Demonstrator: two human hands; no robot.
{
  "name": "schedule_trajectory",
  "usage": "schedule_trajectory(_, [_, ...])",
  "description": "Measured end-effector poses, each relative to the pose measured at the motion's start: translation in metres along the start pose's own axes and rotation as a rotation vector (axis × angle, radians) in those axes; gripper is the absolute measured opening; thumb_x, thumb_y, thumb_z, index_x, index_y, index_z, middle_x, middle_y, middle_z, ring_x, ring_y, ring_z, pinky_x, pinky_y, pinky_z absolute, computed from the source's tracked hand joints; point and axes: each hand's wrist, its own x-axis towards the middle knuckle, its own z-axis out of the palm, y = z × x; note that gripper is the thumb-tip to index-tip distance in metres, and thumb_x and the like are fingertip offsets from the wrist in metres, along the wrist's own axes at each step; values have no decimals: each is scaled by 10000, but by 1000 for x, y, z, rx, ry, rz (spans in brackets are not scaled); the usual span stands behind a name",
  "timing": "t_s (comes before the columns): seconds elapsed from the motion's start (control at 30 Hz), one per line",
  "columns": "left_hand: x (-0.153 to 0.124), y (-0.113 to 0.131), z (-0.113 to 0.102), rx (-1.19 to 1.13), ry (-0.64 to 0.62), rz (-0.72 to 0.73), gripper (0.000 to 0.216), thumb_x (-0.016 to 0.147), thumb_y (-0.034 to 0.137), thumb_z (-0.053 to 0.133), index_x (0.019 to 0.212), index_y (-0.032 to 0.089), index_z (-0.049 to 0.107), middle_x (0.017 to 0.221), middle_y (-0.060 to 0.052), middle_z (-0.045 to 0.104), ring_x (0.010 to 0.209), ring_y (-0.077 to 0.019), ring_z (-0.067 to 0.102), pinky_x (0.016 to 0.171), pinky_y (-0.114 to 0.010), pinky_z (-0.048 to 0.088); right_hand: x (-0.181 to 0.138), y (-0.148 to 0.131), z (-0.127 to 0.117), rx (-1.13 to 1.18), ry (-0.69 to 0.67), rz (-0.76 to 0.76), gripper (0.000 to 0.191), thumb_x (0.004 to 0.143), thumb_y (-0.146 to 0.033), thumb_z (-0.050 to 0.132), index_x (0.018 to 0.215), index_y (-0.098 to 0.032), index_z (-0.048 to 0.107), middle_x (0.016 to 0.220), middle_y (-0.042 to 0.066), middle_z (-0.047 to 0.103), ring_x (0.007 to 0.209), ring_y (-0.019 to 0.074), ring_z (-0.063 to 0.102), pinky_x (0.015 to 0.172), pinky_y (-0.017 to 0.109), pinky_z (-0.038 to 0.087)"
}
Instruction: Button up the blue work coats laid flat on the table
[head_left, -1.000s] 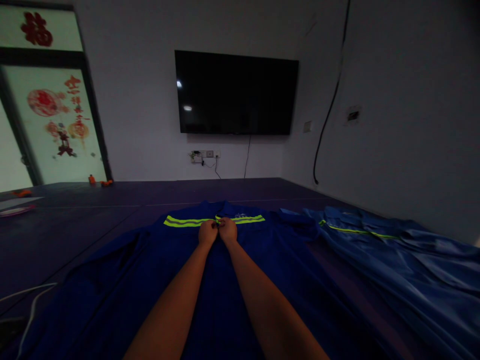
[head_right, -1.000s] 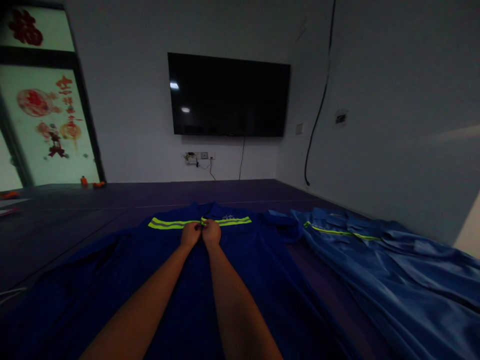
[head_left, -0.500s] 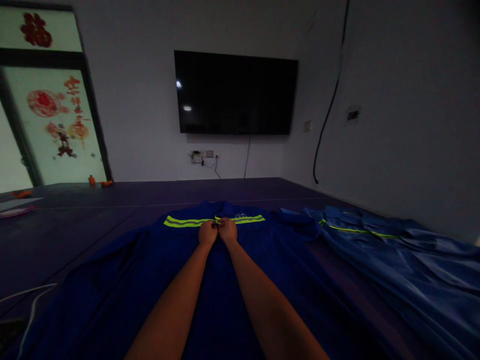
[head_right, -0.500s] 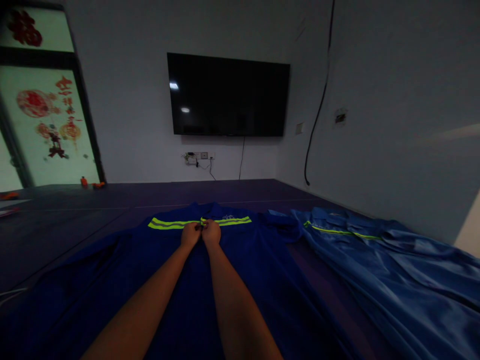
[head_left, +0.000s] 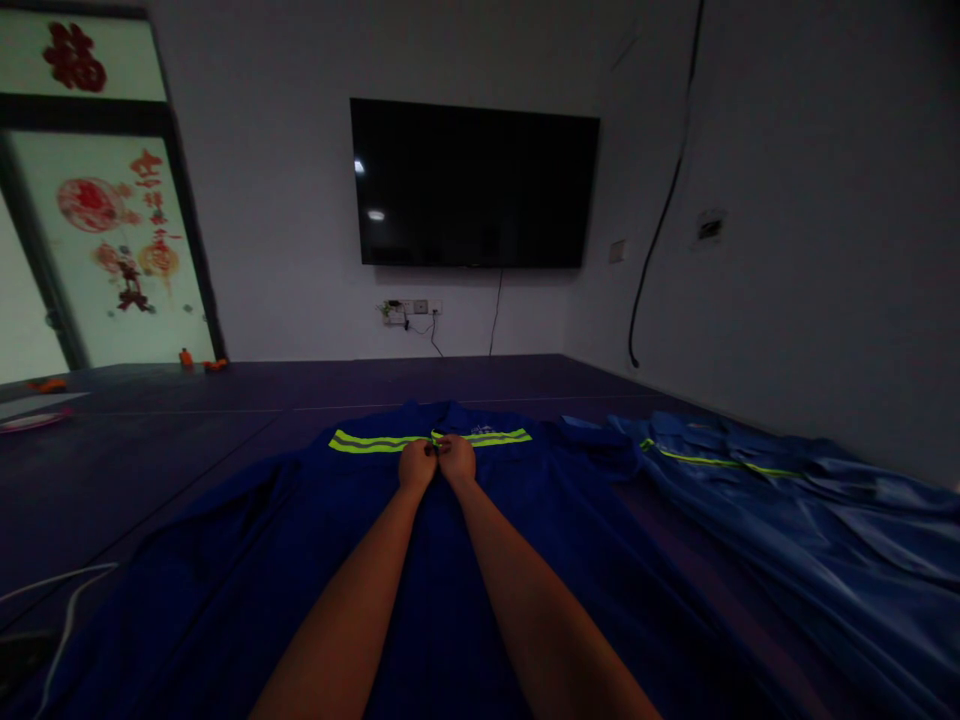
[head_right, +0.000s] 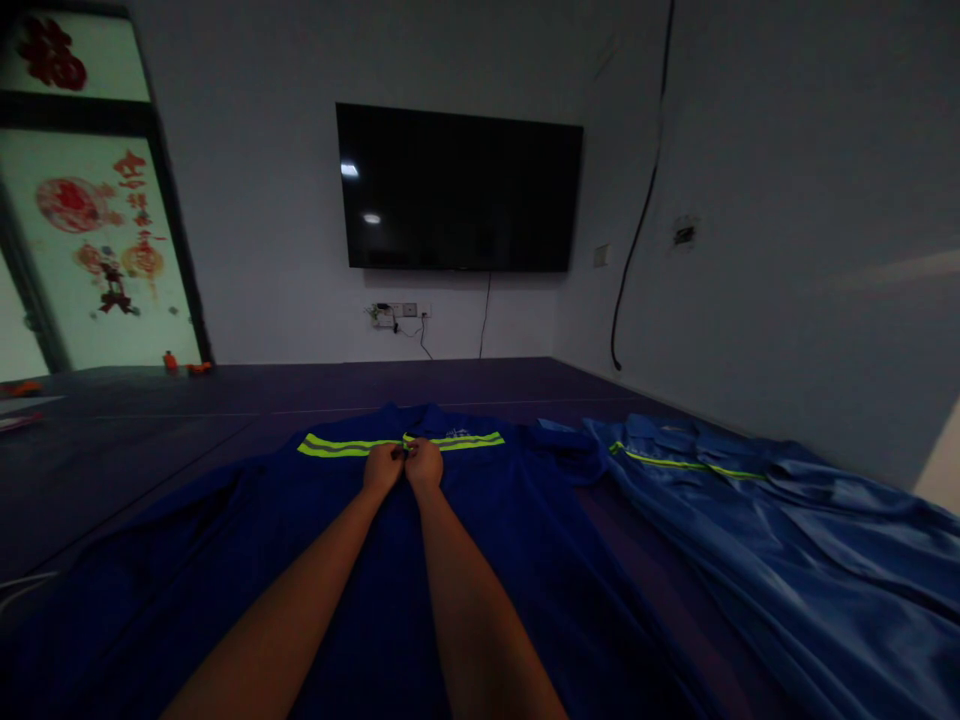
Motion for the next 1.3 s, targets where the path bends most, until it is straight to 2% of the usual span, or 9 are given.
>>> schedule_trajectory(0.2, [0, 1, -1, 12, 3, 6, 198, 781, 131, 466, 723, 139, 656, 773, -79, 675, 719, -154, 598, 589, -214, 351, 1, 1, 2, -14, 13, -1, 302, 691, -53, 479, 881, -176, 679, 848, 55, 690, 804, 145, 618, 688, 179, 416])
schedule_trajectory(0.8, [-1, 1, -2, 27, -5, 15, 195, 752, 103, 470, 715, 147, 656, 758, -71, 670, 718, -153, 588, 592, -216, 334, 5, 4, 4, -68, 10, -13, 212, 669, -93, 539, 757, -168, 716, 743, 69, 699, 753, 160, 632, 669, 175, 417])
schedule_trajectory(1.3, [-1, 1, -2, 16, -1, 10, 176, 722, 87, 495, 698, 146, 659, 754, -75, 668, 717, -160, 585, 588, -221, 329, 6, 6, 2, -72, -13, -31, 235, 678, -77, 515, 723, -195, 714, 721, 36, 698, 731, 140, 629, 694, 178, 416])
